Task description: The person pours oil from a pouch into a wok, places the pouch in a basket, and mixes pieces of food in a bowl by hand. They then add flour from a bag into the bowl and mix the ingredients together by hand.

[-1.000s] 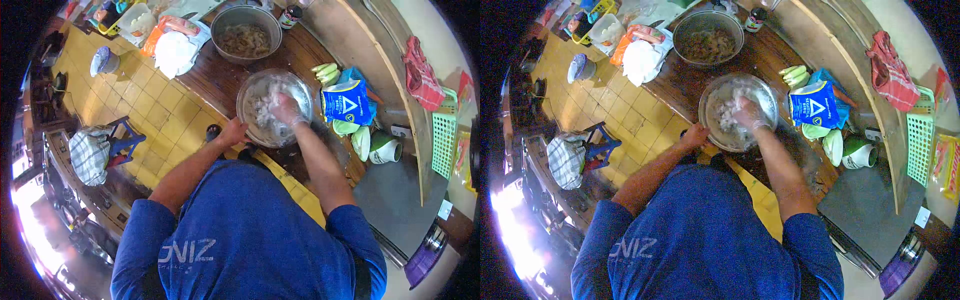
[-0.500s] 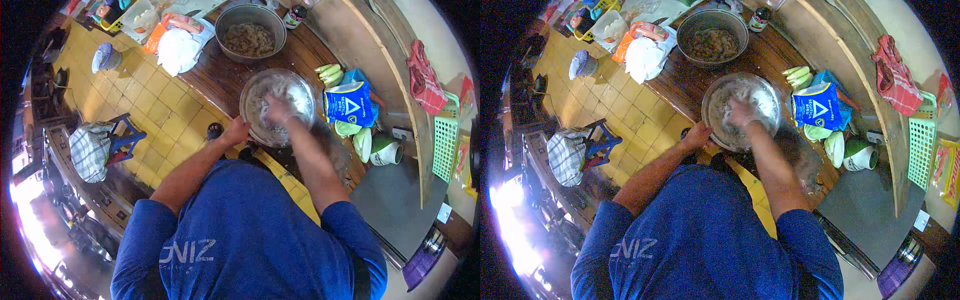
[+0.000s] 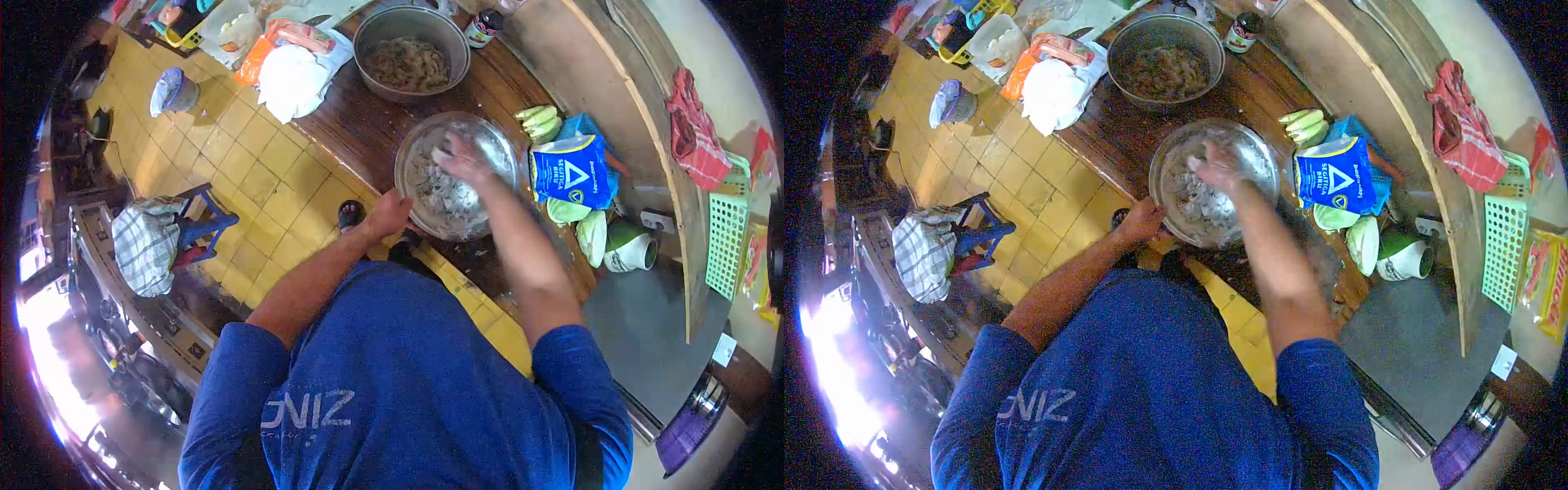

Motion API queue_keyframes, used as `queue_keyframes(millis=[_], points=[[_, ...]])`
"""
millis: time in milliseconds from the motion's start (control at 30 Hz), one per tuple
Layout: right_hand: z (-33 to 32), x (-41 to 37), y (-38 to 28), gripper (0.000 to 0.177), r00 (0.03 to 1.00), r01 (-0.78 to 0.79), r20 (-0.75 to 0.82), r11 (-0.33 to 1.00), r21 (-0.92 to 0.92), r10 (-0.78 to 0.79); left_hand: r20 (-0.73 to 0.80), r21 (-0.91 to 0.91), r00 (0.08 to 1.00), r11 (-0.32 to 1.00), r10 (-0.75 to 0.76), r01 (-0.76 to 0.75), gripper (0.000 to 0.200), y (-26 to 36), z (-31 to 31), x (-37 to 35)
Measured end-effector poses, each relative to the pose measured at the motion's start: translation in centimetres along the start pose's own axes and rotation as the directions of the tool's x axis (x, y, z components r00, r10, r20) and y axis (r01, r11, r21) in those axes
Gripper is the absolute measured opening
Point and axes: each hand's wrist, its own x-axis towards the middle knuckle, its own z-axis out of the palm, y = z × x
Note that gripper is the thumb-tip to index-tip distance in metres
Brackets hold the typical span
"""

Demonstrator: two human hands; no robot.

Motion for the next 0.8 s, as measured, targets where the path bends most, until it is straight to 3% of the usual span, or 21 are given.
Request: queue_keyframes(millis=[33,100,133,200,233,300,333,400,467,533,567,600,667,700,733,800], points=[[0.6,-0.3,-2.2,0.048,1.0,0.001,0.0,1.0,0.007,-0.001,-0.001,0.007,1.0,1.0,-0.003,0.003,0.033,-0.4,-0.1,0.2],[0.0,-2.0,-7.1,0.055,0.948,0.05,0.305,0.902,-0.428,0.092,0.077,0.03,0.991,0.994,-0.108,0.106,0.023,-0.6,-0.2,0.4],[1.4,-2.5,-5.7,0.055,0.948,0.049,0.306,0.904,-0.426,0.093,0.079,0.032,0.991,0.994,-0.11,0.108,0.023,0.6,-0.4,-0.2],[4.2,-3.5,-1.0,0.057,0.875,0.358,0.454,0.859,-0.367,-0.17,0.132,-0.12,0.968,0.965,-0.215,0.231,0.024,4.3,-1.0,-1.6],[2.7,-5.4,-0.7,0.057,0.875,0.357,0.453,0.857,-0.371,-0.168,0.133,-0.123,0.968,0.966,-0.212,0.228,0.024,4.4,-0.9,-1.8],[-0.9,-9.1,-1.4,0.06,0.843,0.536,0.359,0.68,-0.501,-0.4,0.027,-0.062,0.997,0.996,-0.066,0.068,0.034,4.3,-1.0,-2.0],[-0.8,-9.0,-1.5,0.06,0.842,0.537,0.361,0.679,-0.501,-0.4,0.026,-0.064,0.997,0.996,-0.067,0.068,0.034,3.4,-0.6,-1.7],[-0.1,-8.6,-1.1,0.061,0.945,0.326,0.192,0.813,-0.483,-0.265,-0.077,0.047,0.987,0.99,0.138,-0.134,0.03,1.0,0.2,-0.8],[1.1,-6.0,-0.1,0.063,0.972,0.233,0.112,0.82,-0.523,-0.205,0.007,0.104,0.99,0.985,0.14,-0.14,0.029,3.2,-1.2,-1.2],[0.1,-4.6,-0.5,0.07,0.95,0.313,0.079,0.915,-0.257,-0.302,0.102,0.158,0.986,0.977,0.132,-0.147,0.028,4.5,-1.8,-1.9],[0.4,-3.4,-0.8,0.055,0.991,0.126,-0.006,0.962,-0.242,-0.131,0.105,0.088,0.993,0.994,0.053,-0.062,0.029,4.7,-1.8,-1.8],[-0.4,-2.7,-0.3,0.055,0.991,0.123,-0.013,0.962,-0.243,-0.13,0.112,0.019,0.993,1.0,-0.024,0.022,0.03,5.0,-2.0,-1.6],[-3.9,-2.4,0.0,0.047,0.975,0.149,0.167,0.989,0.0,-0.147,0.148,0.002,0.984,0.995,-0.096,0.097,0.029,3.6,-2.2,-0.4],[-5.4,-2.9,0.0,0.051,0.954,-0.022,0.29,0.951,0.308,-0.071,0.187,-0.014,0.967,0.984,-0.173,0.179,0.029,2.6,-2.1,0.1],[-6.7,-3.9,0.1,0.051,0.954,-0.025,0.291,0.952,0.305,-0.068,0.19,-0.016,0.967,0.984,-0.172,0.179,0.029,2.9,-2.1,-0.2],[-8.5,-6.2,0.2,0.045,0.942,-0.117,0.311,0.745,0.657,-0.126,0.178,-0.107,0.976,0.983,-0.126,0.147,0.033,4.3,-2.3,-1.1]])
